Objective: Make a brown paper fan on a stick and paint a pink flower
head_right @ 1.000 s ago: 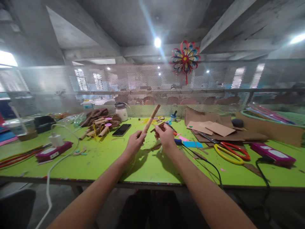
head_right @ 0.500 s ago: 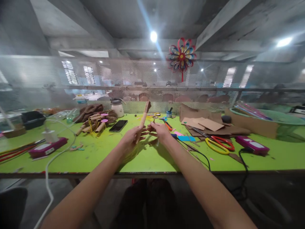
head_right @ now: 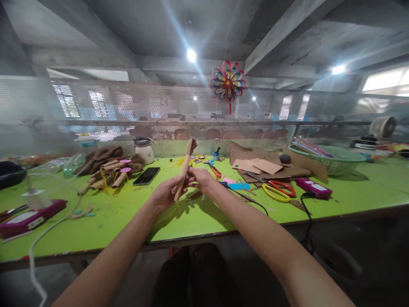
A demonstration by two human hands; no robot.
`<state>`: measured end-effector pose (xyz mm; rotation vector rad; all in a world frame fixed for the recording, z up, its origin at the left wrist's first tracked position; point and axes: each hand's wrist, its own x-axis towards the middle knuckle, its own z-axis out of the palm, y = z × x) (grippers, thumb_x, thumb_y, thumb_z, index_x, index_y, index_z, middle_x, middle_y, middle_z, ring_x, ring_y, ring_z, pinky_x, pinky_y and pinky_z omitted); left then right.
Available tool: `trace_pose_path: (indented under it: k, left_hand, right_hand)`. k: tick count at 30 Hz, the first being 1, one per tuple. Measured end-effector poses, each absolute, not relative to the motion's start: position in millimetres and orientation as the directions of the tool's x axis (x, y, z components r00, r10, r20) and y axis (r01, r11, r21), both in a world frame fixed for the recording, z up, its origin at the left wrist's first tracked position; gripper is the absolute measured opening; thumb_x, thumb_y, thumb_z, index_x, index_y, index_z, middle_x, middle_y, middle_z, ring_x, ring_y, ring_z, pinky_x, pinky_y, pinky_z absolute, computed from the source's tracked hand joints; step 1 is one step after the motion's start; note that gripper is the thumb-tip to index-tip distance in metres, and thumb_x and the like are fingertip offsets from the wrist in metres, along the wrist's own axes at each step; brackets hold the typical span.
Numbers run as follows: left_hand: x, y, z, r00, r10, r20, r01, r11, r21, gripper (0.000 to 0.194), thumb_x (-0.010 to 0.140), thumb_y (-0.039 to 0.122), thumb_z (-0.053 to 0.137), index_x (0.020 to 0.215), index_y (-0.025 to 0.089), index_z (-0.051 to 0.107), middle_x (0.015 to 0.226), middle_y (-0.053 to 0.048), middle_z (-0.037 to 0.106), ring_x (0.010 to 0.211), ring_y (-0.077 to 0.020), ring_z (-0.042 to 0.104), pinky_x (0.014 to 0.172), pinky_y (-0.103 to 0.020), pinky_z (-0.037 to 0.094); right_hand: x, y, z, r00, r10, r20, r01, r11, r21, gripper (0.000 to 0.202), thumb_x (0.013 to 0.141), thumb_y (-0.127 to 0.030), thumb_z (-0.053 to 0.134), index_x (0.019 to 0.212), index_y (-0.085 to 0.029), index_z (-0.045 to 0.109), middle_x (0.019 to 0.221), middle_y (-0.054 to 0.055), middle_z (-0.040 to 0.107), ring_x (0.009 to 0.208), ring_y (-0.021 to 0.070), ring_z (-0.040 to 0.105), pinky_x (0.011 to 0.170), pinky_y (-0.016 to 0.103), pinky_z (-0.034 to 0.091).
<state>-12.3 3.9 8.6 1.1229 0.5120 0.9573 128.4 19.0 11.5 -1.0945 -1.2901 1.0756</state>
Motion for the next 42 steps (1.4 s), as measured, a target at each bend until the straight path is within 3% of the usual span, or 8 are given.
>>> trace_pose_path:
  k: [5,10,15,20,24,34,38,42]
  left_hand:
    - [-13.2,3.3,10.8,0.451,0.887,0.099,-0.35,0.073,0.934,0.018,0.086,0.023,0.057,0.092,0.011,0.069,0.101,-0.015,0.068,0.086,-0.0179,0.065,0.066,-0.024,0.054]
    - [-13.6,0.1,14.9,0.347,0.932,0.101,-0.396,0.047,0.917,0.013,0.084,0.02,0.059,0.086,0.01,0.067,0.105,-0.015,0.067,0.087,-0.0173,0.065,0.065,-0.021,0.053]
    - [-13.6,0.8,12.8,0.333,0.935,0.122,-0.399,0.023,0.917,0.012,0.082,0.021,0.062,0.086,0.011,0.068,0.106,-0.015,0.066,0.085,-0.0181,0.065,0.062,-0.022,0.053]
    - [-12.9,3.3,8.4,0.307,0.944,0.124,-0.403,0.011,0.915,0.013,0.083,0.023,0.061,0.089,0.013,0.068,0.112,-0.015,0.064,0.082,-0.0178,0.066,0.053,-0.021,0.05]
    - [-13.2,4.8,8.3,0.296,0.945,0.137,-0.427,0.003,0.904,0.012,0.081,0.023,0.064,0.085,0.012,0.069,0.108,-0.015,0.065,0.078,-0.0163,0.065,0.045,-0.017,0.045]
    - [-15.2,7.5,7.3,0.197,0.974,0.11,-0.449,-0.01,0.894,0.005,0.075,0.016,0.069,0.076,0.012,0.07,0.089,-0.011,0.065,0.064,-0.009,0.052,0.043,-0.014,0.04]
    - [-13.6,5.1,8.1,0.168,0.977,0.13,-0.437,-0.044,0.898,0.007,0.071,0.017,0.071,0.074,0.011,0.07,0.09,-0.012,0.065,0.065,-0.0095,0.052,0.046,-0.016,0.042]
    - [-13.0,1.1,8.4,0.182,0.969,0.168,-0.431,-0.075,0.899,0.012,0.067,0.019,0.072,0.077,0.011,0.071,0.095,-0.012,0.065,0.069,-0.0103,0.054,0.052,-0.017,0.044]
  right_hand:
    - [160.7,24.7,8.9,0.082,0.972,0.22,0.397,0.171,-0.902,0.047,0.086,-0.057,0.039,0.072,-0.016,0.059,0.071,0.006,0.062,0.068,0.0154,0.057,0.06,0.025,0.044]
    - [217.2,17.7,6.9,0.076,0.98,0.186,0.809,0.048,-0.586,0.017,0.07,-0.029,0.064,0.062,-0.014,0.063,0.069,0.008,0.065,0.078,0.0205,0.058,0.064,0.025,0.037]
    - [224.8,12.5,2.8,0.025,0.998,0.059,0.96,-0.008,-0.279,0.012,0.061,-0.014,0.065,0.073,-0.016,0.068,0.079,0.01,0.07,0.075,0.0227,0.062,0.059,0.026,0.037]
    - [205.3,17.7,-2.2,0.073,0.995,0.074,0.985,-0.06,-0.163,0.032,0.064,-0.017,0.065,0.096,-0.015,0.067,0.098,0.015,0.07,0.089,0.0282,0.065,0.064,0.029,0.041]
    - [199.9,22.0,-10.8,0.156,0.979,0.133,0.975,-0.131,-0.181,0.048,0.071,-0.026,0.063,0.117,-0.013,0.058,0.111,0.021,0.066,0.098,0.0325,0.063,0.069,0.034,0.044]
    - [216.4,12.1,7.1,0.209,0.896,0.391,0.893,-0.011,-0.451,0.032,0.082,-0.028,0.049,0.107,-0.014,0.064,0.101,0.013,0.069,0.091,0.025,0.064,0.071,0.03,0.046]
    - [209.7,-6.3,13.4,0.112,0.866,0.488,0.391,0.413,-0.823,0.041,0.079,-0.047,0.059,0.104,-0.014,0.063,0.093,0.01,0.069,0.078,0.0219,0.064,0.067,0.032,0.049]
    - [192.7,-31.6,16.4,-0.122,0.872,0.474,0.046,0.482,-0.875,0.038,0.079,-0.053,0.062,0.088,-0.016,0.065,0.087,0.009,0.068,0.076,0.0189,0.064,0.068,0.032,0.049]
